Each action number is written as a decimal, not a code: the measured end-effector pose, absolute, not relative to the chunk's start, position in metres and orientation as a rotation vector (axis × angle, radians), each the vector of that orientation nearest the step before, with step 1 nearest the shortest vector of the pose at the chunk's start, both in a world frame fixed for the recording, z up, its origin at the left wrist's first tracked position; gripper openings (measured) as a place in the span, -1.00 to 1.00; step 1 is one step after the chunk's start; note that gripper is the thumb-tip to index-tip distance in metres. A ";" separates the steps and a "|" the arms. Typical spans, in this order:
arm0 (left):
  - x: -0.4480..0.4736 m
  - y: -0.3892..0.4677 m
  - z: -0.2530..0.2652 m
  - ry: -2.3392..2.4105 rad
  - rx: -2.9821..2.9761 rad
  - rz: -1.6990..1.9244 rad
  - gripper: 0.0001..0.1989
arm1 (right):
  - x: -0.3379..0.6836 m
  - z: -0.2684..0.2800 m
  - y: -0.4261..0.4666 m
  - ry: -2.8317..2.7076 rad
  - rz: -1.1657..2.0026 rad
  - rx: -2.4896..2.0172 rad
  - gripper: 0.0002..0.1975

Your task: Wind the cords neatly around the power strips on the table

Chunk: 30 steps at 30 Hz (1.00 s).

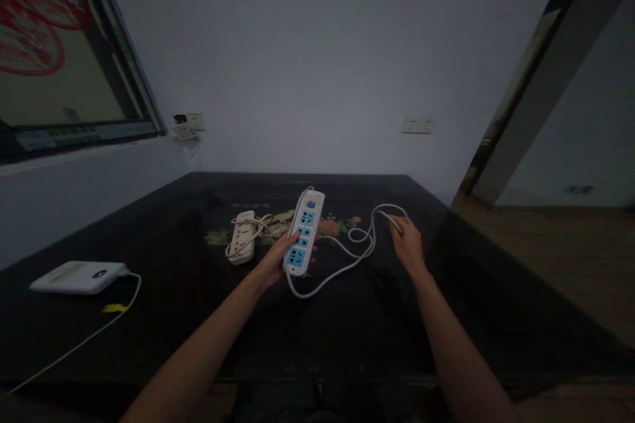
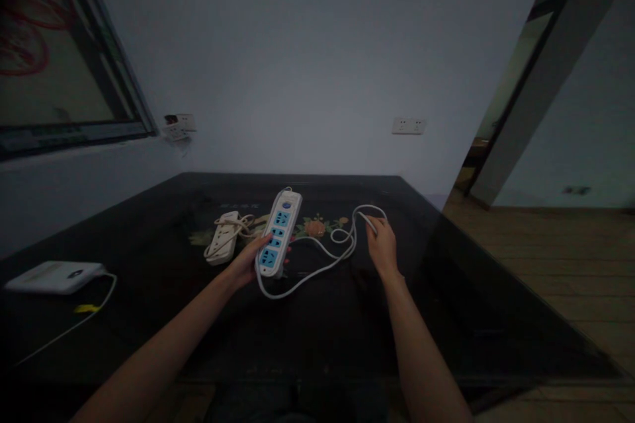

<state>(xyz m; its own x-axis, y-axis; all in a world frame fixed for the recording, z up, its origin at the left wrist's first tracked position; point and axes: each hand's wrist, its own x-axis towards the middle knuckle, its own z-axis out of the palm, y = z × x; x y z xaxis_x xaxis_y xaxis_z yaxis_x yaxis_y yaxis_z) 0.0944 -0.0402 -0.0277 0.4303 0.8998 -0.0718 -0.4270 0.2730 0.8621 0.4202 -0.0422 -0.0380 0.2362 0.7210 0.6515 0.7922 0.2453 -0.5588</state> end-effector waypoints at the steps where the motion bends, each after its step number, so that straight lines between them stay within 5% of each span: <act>1: 0.094 -0.040 -0.028 0.636 0.893 0.978 -0.57 | 0.420 -0.038 -0.042 -1.488 -0.080 -1.484 -0.66; 16: 0.098 -0.034 -0.026 0.873 0.984 1.086 -0.71 | 0.385 -0.063 -0.037 -1.771 0.196 -1.554 -0.69; 30: 0.100 -0.032 -0.032 0.969 1.058 0.967 -0.66 | 0.349 -0.069 -0.047 -2.075 0.125 -1.798 -0.74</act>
